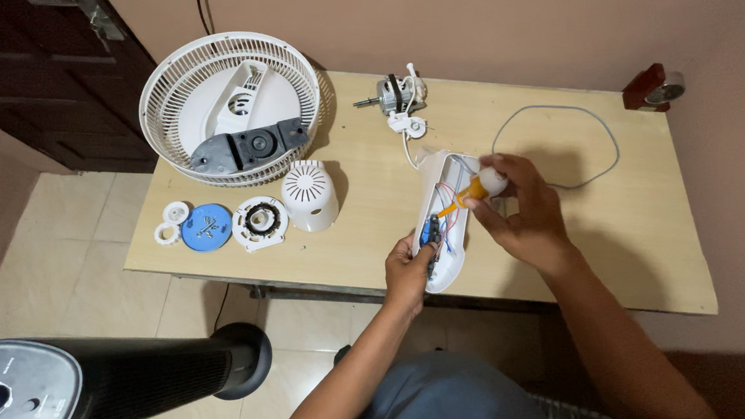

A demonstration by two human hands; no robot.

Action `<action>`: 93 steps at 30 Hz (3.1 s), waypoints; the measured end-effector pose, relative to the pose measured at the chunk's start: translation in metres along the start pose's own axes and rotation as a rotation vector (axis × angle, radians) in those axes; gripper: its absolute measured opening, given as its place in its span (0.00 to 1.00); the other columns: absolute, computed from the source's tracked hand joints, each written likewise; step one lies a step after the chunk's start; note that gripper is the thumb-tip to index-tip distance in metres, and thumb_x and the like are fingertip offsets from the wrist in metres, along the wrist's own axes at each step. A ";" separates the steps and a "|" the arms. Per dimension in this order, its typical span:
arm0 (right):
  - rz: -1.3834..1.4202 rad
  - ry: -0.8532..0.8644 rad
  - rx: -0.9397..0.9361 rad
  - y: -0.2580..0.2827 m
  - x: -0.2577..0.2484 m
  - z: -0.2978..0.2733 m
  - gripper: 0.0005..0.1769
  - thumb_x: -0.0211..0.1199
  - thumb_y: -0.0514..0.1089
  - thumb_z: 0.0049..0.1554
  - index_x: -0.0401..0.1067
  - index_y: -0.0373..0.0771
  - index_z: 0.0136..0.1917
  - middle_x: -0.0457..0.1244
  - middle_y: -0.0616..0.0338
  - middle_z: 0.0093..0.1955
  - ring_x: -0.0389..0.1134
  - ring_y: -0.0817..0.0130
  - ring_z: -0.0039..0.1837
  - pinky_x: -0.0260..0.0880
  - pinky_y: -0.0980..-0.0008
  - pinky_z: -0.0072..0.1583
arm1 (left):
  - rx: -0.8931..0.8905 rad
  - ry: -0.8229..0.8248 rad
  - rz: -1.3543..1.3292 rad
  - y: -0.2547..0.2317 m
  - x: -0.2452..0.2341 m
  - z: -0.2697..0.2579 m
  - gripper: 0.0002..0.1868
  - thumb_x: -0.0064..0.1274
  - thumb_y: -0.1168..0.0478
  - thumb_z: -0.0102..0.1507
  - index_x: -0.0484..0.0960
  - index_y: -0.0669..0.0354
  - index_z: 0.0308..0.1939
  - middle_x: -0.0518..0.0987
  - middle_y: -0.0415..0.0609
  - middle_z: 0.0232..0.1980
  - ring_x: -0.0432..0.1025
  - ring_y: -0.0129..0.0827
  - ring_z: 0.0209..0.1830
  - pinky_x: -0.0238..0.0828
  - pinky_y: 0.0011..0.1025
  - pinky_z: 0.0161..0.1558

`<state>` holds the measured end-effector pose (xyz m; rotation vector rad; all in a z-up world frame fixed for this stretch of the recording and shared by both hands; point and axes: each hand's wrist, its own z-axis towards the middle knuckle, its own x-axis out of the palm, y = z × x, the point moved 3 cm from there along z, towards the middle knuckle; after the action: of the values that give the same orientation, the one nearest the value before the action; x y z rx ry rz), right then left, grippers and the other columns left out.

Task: The person works on the internal wiring of a white plastic fan base. They use a screwdriver to tighten screws on a blue switch module and adjust the red and blue wires inside the casing. The person repeatedly checks the connections and tightens the screws throughout the clip.

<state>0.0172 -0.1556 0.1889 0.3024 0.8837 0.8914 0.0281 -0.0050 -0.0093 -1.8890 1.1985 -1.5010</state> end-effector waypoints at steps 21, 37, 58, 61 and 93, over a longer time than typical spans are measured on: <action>-0.256 0.290 -0.114 0.045 -0.029 0.046 0.21 0.59 0.41 0.59 0.64 0.33 0.64 0.64 0.46 0.56 0.70 0.54 0.45 0.71 0.59 0.48 | 0.028 -0.031 0.041 0.010 -0.006 0.003 0.17 0.55 0.70 0.63 0.79 0.72 0.56 0.84 0.49 0.43 0.76 0.24 0.37 0.73 0.23 0.40; -0.394 0.453 -0.077 0.063 -0.032 0.062 0.24 0.64 0.42 0.50 0.71 0.34 0.61 0.63 0.50 0.55 0.69 0.53 0.49 0.71 0.57 0.46 | 0.056 -0.069 0.005 0.014 -0.004 0.005 0.17 0.55 0.69 0.63 0.78 0.73 0.55 0.84 0.50 0.42 0.76 0.25 0.35 0.74 0.24 0.38; -0.484 0.683 -0.266 0.044 -0.039 0.066 0.19 0.58 0.52 0.60 0.67 0.43 0.62 0.61 0.51 0.50 0.70 0.52 0.43 0.71 0.53 0.44 | 0.140 -0.160 -0.048 0.033 0.010 0.006 0.19 0.55 0.71 0.61 0.78 0.73 0.56 0.85 0.53 0.43 0.78 0.27 0.35 0.76 0.25 0.38; -0.739 0.780 -0.186 0.039 -0.040 0.065 0.21 0.54 0.61 0.66 0.66 0.46 0.62 0.62 0.56 0.49 0.71 0.53 0.43 0.72 0.55 0.44 | 0.142 -0.185 -0.045 0.036 0.011 0.004 0.18 0.55 0.71 0.62 0.78 0.73 0.56 0.84 0.52 0.42 0.77 0.27 0.35 0.76 0.25 0.38; -0.589 0.607 -0.151 0.061 -0.012 0.064 0.20 0.71 0.48 0.48 0.69 0.38 0.50 0.64 0.52 0.46 0.70 0.51 0.40 0.71 0.55 0.44 | 0.095 -0.078 -0.025 0.016 -0.006 0.015 0.17 0.56 0.70 0.62 0.78 0.74 0.54 0.84 0.52 0.42 0.77 0.27 0.35 0.75 0.24 0.38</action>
<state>0.0300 -0.1202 0.2696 -0.3741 1.3619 0.4859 0.0362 -0.0110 -0.0292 -1.8878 1.0541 -1.4569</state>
